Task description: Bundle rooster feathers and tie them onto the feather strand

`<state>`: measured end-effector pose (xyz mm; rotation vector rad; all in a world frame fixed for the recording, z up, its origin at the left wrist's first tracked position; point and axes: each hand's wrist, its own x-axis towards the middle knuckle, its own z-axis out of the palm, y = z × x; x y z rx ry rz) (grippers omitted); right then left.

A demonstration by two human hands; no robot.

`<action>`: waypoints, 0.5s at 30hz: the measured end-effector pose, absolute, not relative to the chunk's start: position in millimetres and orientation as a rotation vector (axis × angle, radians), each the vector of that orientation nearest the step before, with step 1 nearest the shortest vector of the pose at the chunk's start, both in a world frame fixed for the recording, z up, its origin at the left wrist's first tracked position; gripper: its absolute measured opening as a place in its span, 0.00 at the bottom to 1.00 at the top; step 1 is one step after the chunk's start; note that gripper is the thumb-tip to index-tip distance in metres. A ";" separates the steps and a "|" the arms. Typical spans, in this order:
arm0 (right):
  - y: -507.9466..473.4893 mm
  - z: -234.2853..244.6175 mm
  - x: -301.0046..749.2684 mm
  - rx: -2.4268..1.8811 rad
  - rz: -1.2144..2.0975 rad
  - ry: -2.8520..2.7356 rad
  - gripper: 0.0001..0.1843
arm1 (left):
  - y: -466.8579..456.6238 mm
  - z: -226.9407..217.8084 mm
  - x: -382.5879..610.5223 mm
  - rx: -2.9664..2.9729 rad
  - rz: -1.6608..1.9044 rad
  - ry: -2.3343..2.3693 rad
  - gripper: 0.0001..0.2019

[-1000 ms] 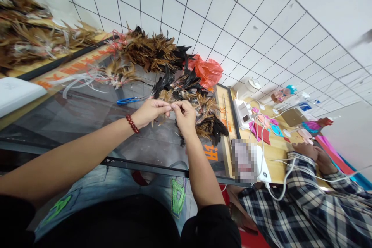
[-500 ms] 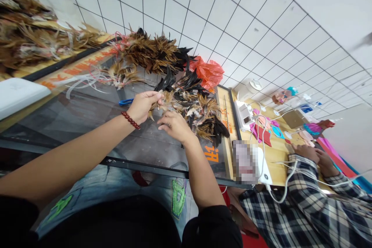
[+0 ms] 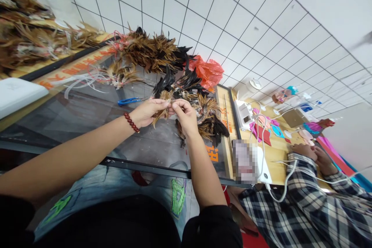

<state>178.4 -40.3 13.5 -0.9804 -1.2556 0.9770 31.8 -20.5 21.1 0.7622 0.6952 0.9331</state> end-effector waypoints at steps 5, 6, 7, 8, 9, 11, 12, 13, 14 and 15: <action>-40.5 11.1 170.7 -0.912 1.245 -1.098 0.15 | -19.4 17.6 31.7 0.735 0.873 0.621 0.08; -40.6 11.2 169.5 -0.905 1.258 -1.081 0.16 | -19.0 16.4 31.7 0.734 0.888 0.619 0.08; -40.6 11.3 168.4 -0.908 1.263 -1.069 0.16 | -18.6 15.1 31.8 0.734 0.912 0.617 0.09; -40.5 11.3 167.6 -0.917 1.268 -1.060 0.17 | -18.3 13.7 32.0 0.738 0.932 0.613 0.10; -40.4 11.3 166.9 -0.927 1.274 -1.052 0.17 | -18.1 12.5 32.2 0.745 0.945 0.607 0.11; -40.4 11.0 166.0 -0.935 1.303 -1.030 0.18 | -18.4 10.6 32.9 0.783 0.938 0.587 0.12; -40.5 10.8 165.7 -0.933 1.325 -1.017 0.18 | -18.9 10.1 33.4 0.808 0.925 0.576 0.13; -40.6 10.6 165.5 -0.928 1.345 -1.003 0.18 | -19.5 10.0 33.8 0.833 0.912 0.567 0.14; -40.8 10.4 165.4 -0.923 1.361 -0.994 0.18 | -20.3 10.2 34.2 0.852 0.902 0.561 0.14; -40.9 10.1 165.5 -0.917 1.371 -0.990 0.18 | -21.1 10.7 34.6 0.864 0.898 0.559 0.15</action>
